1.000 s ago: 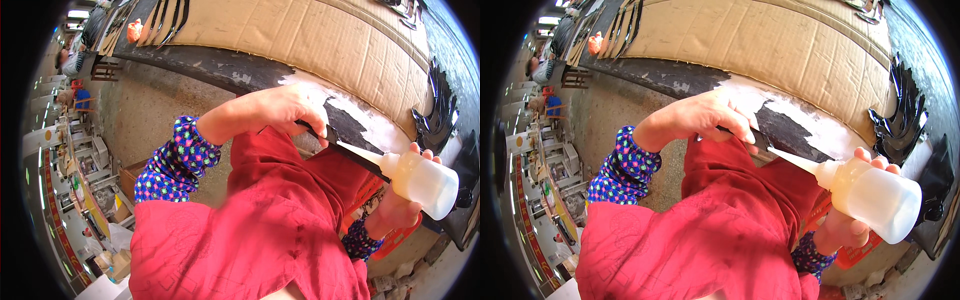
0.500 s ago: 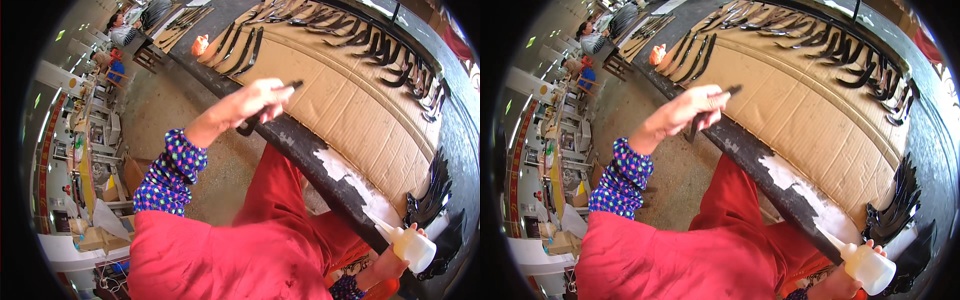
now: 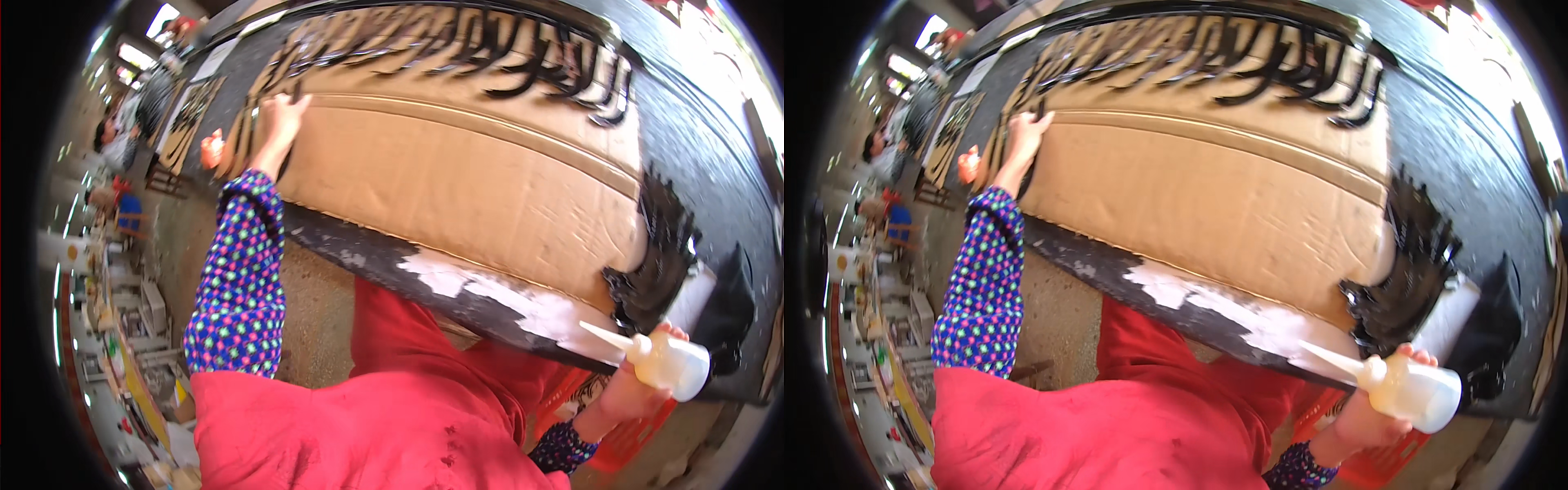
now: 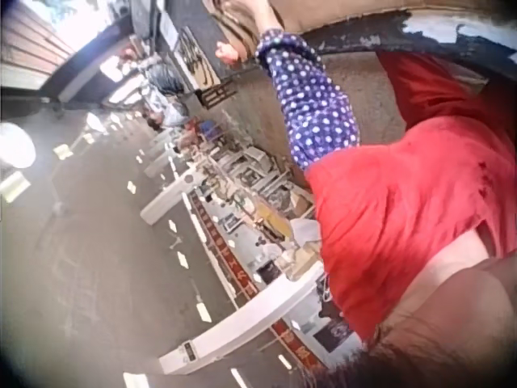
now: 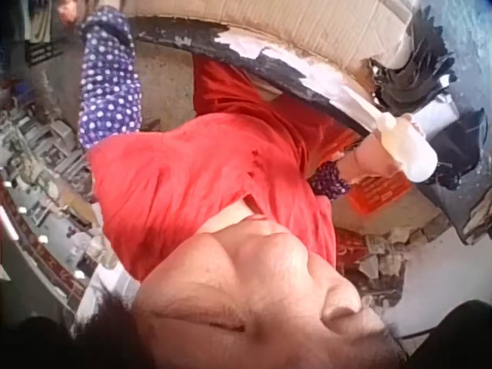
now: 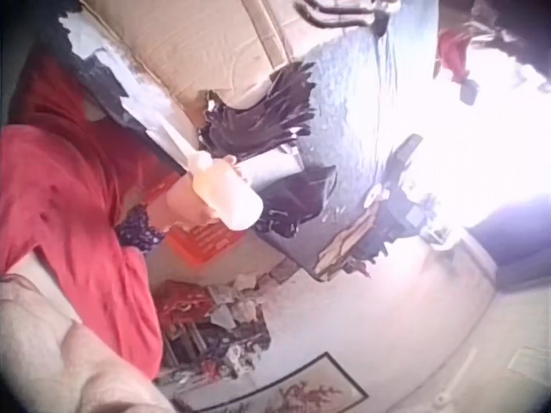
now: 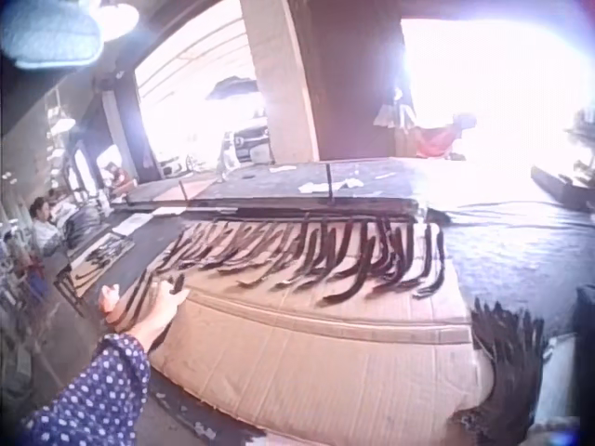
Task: The recorder applies glue to several black shoe components using a squeeze bottle at a workbench.
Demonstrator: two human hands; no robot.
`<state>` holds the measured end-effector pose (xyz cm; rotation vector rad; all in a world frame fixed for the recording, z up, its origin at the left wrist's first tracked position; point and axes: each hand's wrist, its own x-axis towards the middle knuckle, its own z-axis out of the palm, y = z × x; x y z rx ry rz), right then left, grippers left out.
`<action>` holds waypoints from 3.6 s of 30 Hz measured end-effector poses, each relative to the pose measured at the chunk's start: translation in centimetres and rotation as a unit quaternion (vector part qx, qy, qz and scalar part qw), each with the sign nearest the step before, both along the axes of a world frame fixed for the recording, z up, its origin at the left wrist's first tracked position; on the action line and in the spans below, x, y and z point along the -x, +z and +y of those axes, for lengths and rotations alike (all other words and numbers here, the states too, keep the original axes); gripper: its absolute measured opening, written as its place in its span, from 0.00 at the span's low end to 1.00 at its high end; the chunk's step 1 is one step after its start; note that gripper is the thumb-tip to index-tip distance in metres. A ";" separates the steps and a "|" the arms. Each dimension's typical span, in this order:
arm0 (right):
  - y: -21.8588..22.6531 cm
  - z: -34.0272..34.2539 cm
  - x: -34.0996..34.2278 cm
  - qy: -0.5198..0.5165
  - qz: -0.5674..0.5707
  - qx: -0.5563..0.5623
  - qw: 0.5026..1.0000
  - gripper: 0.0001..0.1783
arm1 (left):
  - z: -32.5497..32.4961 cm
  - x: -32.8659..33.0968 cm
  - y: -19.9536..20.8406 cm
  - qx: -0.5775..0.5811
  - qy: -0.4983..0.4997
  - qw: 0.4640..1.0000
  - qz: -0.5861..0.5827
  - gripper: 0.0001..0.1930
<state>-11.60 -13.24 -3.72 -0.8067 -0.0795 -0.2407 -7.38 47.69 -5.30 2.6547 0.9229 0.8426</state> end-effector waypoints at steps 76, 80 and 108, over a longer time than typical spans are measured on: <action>0.8 3.8 2.7 0.103 -0.109 0.197 0.969 0.47 | -29.1 9.6 5.3 0.712 -0.345 0.514 0.331 0.09; 0.4 3.3 2.8 0.083 -0.111 0.205 0.969 0.48 | -29.3 9.5 5.1 0.722 -0.334 0.513 0.323 0.09; 1.3 4.5 3.0 0.117 -0.067 0.173 0.976 0.47 | -29.6 9.2 5.1 0.709 -0.360 0.508 0.331 0.08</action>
